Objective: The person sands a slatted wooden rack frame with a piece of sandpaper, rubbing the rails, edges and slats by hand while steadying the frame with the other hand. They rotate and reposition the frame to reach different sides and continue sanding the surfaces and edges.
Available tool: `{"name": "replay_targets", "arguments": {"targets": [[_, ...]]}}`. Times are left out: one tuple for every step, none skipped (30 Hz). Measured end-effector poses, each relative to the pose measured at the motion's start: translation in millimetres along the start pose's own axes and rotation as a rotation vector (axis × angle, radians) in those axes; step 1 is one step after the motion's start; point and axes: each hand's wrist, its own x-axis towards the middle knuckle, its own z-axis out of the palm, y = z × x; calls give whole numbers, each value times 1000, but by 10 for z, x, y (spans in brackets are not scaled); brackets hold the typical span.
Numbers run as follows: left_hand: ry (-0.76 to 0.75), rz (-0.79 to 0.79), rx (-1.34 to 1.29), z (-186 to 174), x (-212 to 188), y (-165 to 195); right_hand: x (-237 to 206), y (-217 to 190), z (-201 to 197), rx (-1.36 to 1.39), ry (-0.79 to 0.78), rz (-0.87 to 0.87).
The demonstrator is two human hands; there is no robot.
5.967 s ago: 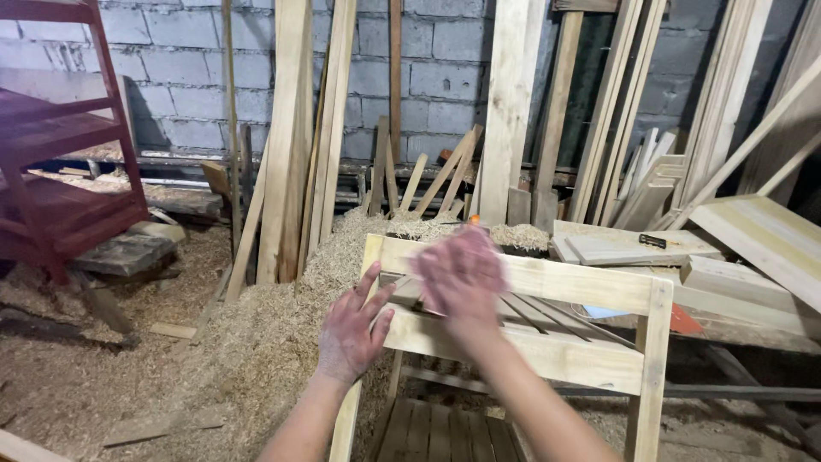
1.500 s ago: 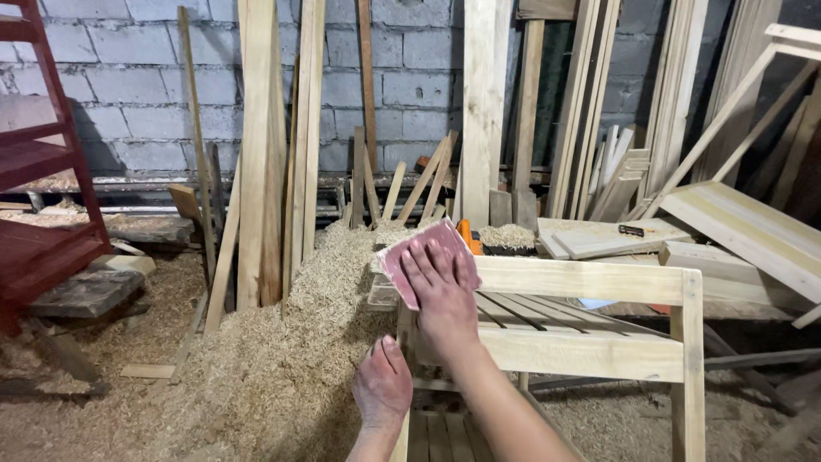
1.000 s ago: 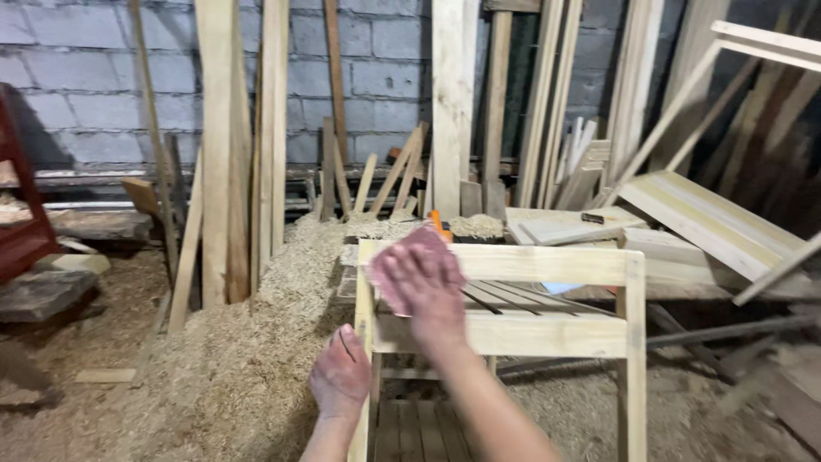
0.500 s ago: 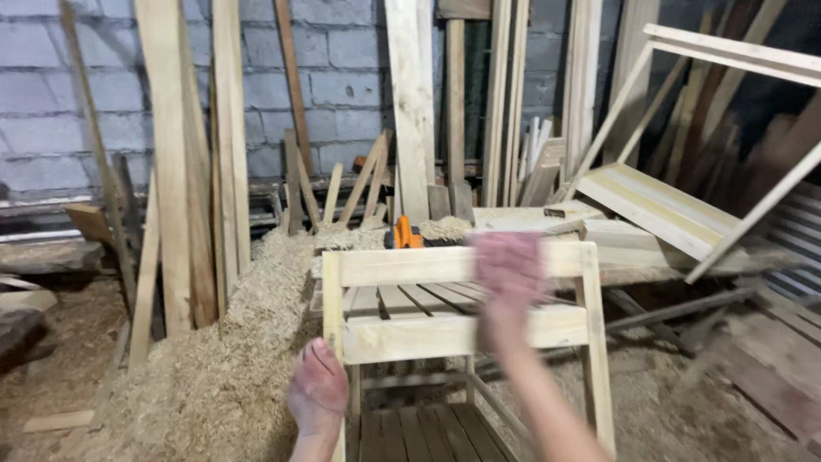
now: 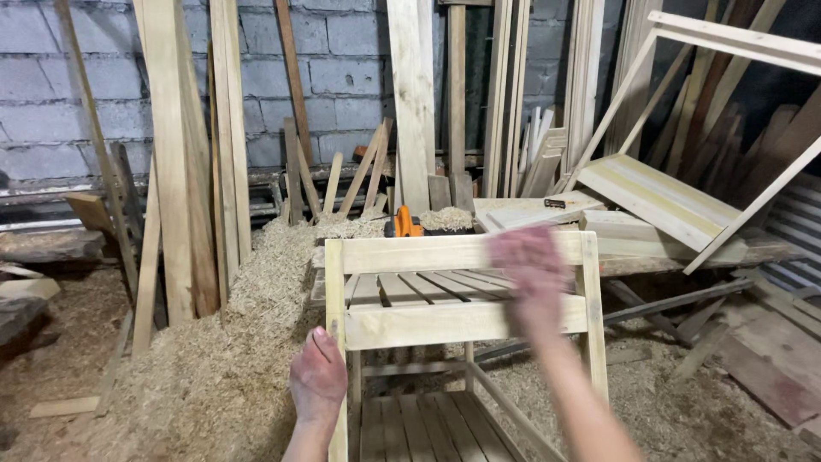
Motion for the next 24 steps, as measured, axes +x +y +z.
{"name": "replay_targets", "arguments": {"targets": [[4, -8, 10, 19, -10, 14, -17, 153, -123, 95, -126, 234], [10, -18, 20, 38, -22, 27, -33, 237, -102, -28, -100, 241], [17, -31, 31, 49, -33, 46, -48, 299, -87, -151, -74, 244], [15, -47, 26, 60, -40, 64, -65, 302, -2, -274, -50, 248], [4, -66, 27, 60, -51, 83, -103, 253, 123, -189, 45, 104], [-5, -81, 27, 58, -53, 99, -129, 163, 275, -101, 147, -39], [15, -68, 51, 48, -58, 113, -157, 26, 443, -143, 96, -116], [31, -55, 75, 36, -57, 123, -208, -145, 606, -188, 43, -191], [39, -49, 103, 18, -58, 128, -199, -370, 840, -370, -224, 68], [-16, -83, 90, 0, -57, 128, -269, -586, 997, -486, -579, 218], [-68, -114, 78, -18, -53, 123, -371, -824, 1138, -132, -55, -282], [-114, -140, 61, -36, -52, 113, -443, -1043, 1254, -357, -66, -395], [-61, -90, 48, -50, -46, 99, -471, -1206, 1323, -584, -75, -509], [-12, -46, 36, -65, -44, 81, -472, -1285, 1321, -493, -130, -502], [38, 0, 26, -73, -39, 61, -477, -1340, 1292, -399, -183, -493], [-9, -22, 19, -83, -34, 40, -451, -1344, 1221, -304, -228, -486], [-59, -45, 11, -85, -29, 21, -412, -1284, 1112, -159, -325, -355], [-115, -72, 3, -88, -23, 3, -405, -1162, 926, -16, -426, -220], [-82, -40, 13, -86, -16, -11, -396, -1008, 725, 127, -522, -85], [-43, -9, 20, -84, -9, -20, -372, -846, 534, 238, -551, 165], [-3, 23, 28, -79, 0, -25, -360, -654, 331, 348, -573, 415], [-34, -11, 21, -71, 5, -23, -362, -462, 157, 283, -526, 553], [-65, -42, 15, -64, 14, -16, -373, -254, -27, 218, -474, 690], [-94, -75, 7, -52, 20, -4, -399, -44, -231, -111, -331, 255]]}}
